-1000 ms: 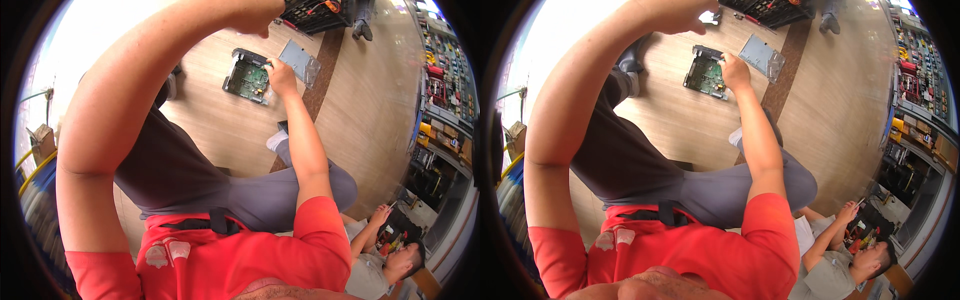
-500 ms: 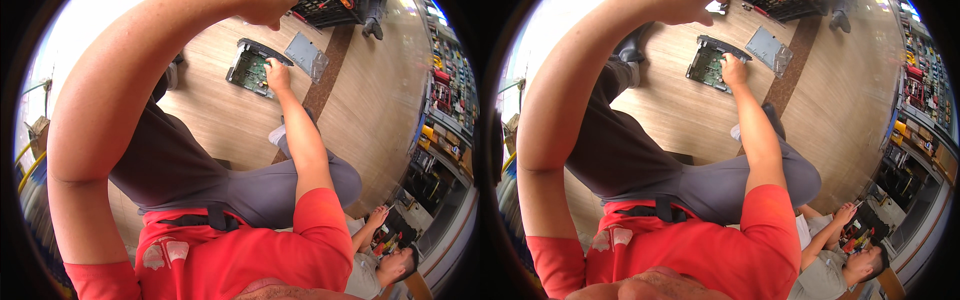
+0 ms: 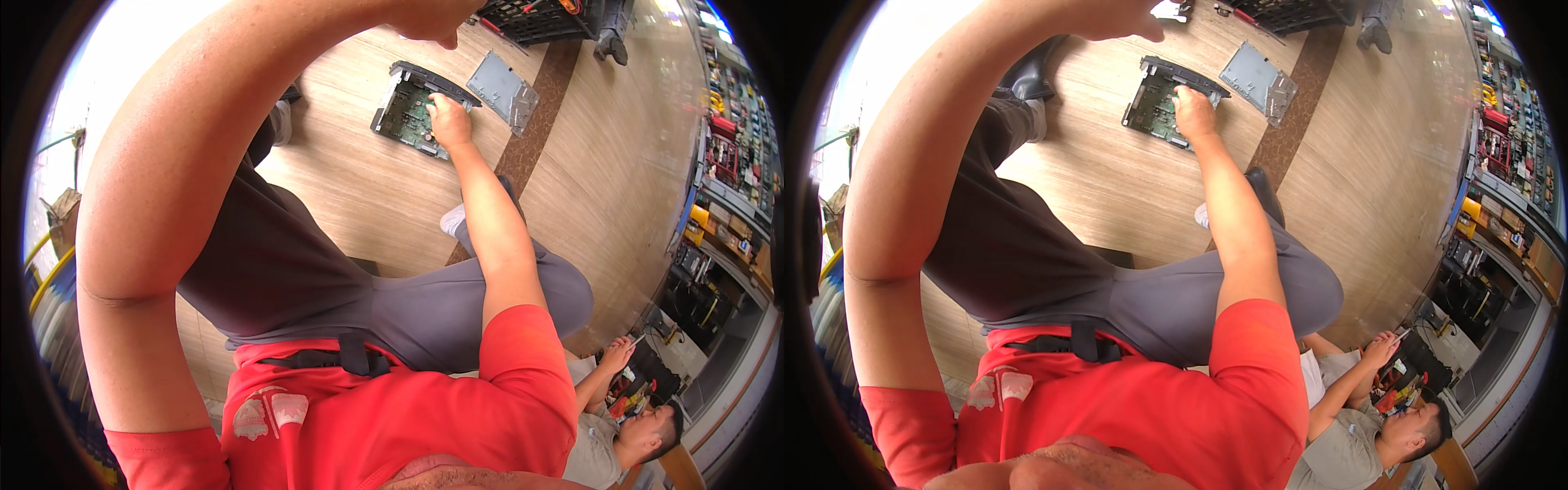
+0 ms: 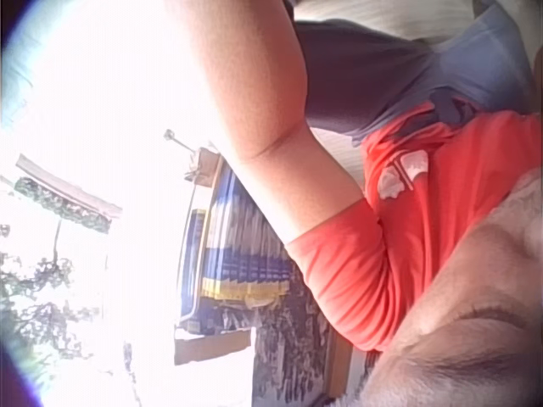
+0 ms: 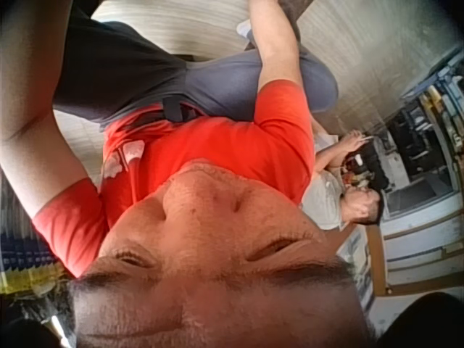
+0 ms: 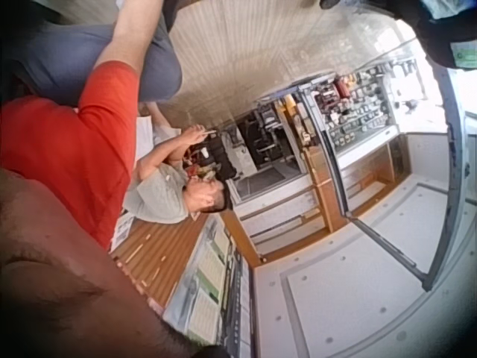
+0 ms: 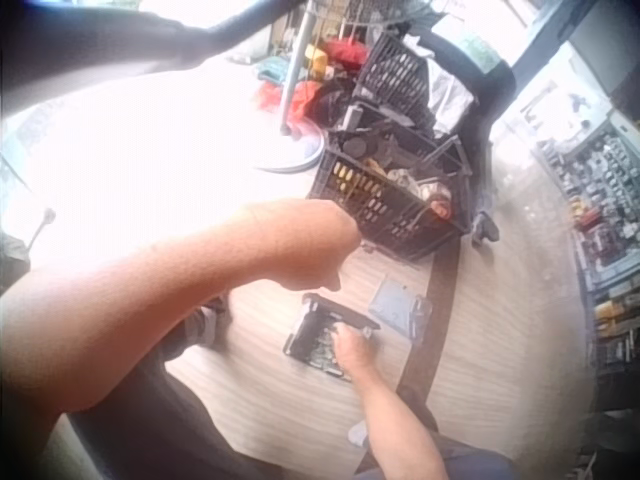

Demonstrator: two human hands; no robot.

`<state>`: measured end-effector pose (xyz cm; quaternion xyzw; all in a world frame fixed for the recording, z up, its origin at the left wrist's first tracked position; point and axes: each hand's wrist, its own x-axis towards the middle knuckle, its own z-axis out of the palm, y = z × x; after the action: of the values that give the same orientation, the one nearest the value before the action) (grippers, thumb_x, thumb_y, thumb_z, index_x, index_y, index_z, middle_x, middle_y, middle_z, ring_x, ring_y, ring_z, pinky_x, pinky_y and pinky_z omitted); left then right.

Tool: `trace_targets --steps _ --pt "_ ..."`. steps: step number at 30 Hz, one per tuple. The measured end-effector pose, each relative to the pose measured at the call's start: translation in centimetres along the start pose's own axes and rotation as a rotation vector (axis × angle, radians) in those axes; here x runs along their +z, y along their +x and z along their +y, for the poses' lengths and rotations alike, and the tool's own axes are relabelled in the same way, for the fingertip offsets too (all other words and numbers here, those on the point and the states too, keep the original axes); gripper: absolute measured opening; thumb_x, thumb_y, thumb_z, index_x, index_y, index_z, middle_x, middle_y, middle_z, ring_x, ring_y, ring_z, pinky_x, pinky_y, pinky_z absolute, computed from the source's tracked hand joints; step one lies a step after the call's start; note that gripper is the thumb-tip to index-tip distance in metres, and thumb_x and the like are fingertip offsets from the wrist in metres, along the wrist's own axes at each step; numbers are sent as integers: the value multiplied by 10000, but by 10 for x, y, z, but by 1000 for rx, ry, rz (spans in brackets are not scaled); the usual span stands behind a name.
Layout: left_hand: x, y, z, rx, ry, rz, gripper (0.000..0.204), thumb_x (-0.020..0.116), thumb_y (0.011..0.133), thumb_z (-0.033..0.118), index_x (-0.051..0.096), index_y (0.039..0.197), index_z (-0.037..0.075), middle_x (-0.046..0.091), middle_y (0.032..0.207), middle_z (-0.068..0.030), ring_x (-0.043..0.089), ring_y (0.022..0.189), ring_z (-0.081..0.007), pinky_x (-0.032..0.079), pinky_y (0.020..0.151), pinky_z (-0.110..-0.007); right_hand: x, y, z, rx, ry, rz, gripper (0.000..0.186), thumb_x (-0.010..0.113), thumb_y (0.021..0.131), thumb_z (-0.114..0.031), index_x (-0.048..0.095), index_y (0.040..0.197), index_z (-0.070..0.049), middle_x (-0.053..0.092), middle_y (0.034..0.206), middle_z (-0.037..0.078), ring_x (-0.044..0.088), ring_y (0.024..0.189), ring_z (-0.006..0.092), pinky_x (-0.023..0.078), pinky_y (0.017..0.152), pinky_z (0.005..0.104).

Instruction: The person uses a screwdriver to manipulate and inspect components on a green circuit board within a metal enclosure while sitting on a tiled floor.

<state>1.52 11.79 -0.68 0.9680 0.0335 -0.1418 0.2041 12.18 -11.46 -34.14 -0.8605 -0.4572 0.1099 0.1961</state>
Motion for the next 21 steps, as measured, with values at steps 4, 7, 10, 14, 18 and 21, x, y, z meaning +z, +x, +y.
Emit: trace_targets --steps 4,7,10,14,18,21 --pt "1 1 -2 8 15 -9 237 719 809 180 703 873 -48 684 891 -211 665 876 -349 521 764 -404 -1 2 -3 -2 -12 -35 204 658 851 -171 642 1031 -78 678 965 161 648 896 345 517 775 429" --pt "2 -1 -2 -7 11 -13 241 721 808 184 703 874 -47 685 893 -210 664 876 -349 522 765 -404 -1 2 -2 0 -8 -33 198 656 851 -168 640 1024 -73 677 959 161 647 898 346 518 777 426" --pt "2 -3 -2 23 8 33 239 720 808 183 703 873 -46 684 891 -211 664 872 -350 522 764 -404 0 3 -1 1 -13 -43 198 653 853 -168 639 1027 -73 676 962 162 645 902 347 517 782 425" --pt "0 0 -1 13 17 -11 239 720 805 180 701 868 -50 683 887 -212 664 869 -350 521 768 -405 1 3 -2 12 -22 -64 202 650 856 -173 640 1033 -76 675 966 166 644 910 347 515 791 426" --pt "2 1 -2 11 17 -4 235 718 805 176 700 862 -52 684 887 -211 664 875 -349 520 775 -404 1 2 -1 7 -28 -67 206 645 860 -178 639 1041 -81 676 973 165 642 921 347 514 802 428" --pt "5 -3 -3 53 38 45 233 717 808 177 702 863 -50 684 889 -211 664 880 -348 519 778 -403 0 2 -3 8 -34 -77 210 642 863 -182 637 1048 -83 675 980 165 640 931 347 513 810 430"
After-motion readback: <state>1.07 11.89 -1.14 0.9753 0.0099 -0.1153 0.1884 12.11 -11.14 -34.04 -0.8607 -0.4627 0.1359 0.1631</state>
